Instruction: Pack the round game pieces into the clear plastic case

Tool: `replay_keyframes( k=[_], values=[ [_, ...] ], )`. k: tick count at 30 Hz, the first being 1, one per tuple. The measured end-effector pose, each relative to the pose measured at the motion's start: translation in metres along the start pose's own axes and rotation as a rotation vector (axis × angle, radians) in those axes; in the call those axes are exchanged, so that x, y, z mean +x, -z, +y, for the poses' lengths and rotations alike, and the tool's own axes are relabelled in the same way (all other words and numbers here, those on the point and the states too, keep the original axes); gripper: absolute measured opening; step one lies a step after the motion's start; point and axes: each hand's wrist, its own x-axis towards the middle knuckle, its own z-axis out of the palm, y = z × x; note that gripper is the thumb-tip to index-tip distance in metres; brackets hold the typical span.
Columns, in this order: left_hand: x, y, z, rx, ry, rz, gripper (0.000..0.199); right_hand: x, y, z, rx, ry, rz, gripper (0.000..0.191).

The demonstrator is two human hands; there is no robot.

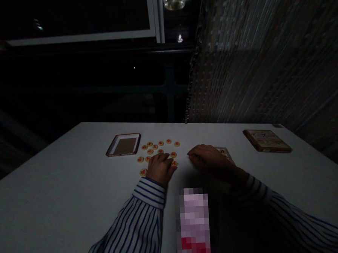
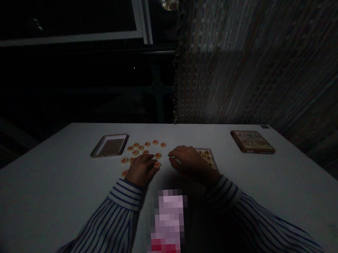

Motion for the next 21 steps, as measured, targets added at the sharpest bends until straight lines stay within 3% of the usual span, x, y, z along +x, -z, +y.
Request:
replay_keyframes(
  k=[5,21],
  values=[
    [0.000,-0.001,-0.001,-0.045,-0.013,0.015,0.025,0.000,0.000,-0.001,0.011,0.005,0.008,0.022],
    [0.001,0.013,0.009,-0.265,-0.028,0.231,0.022,-0.002,0.005,-0.003,-0.002,-0.034,-0.021,0.024]
  ],
)
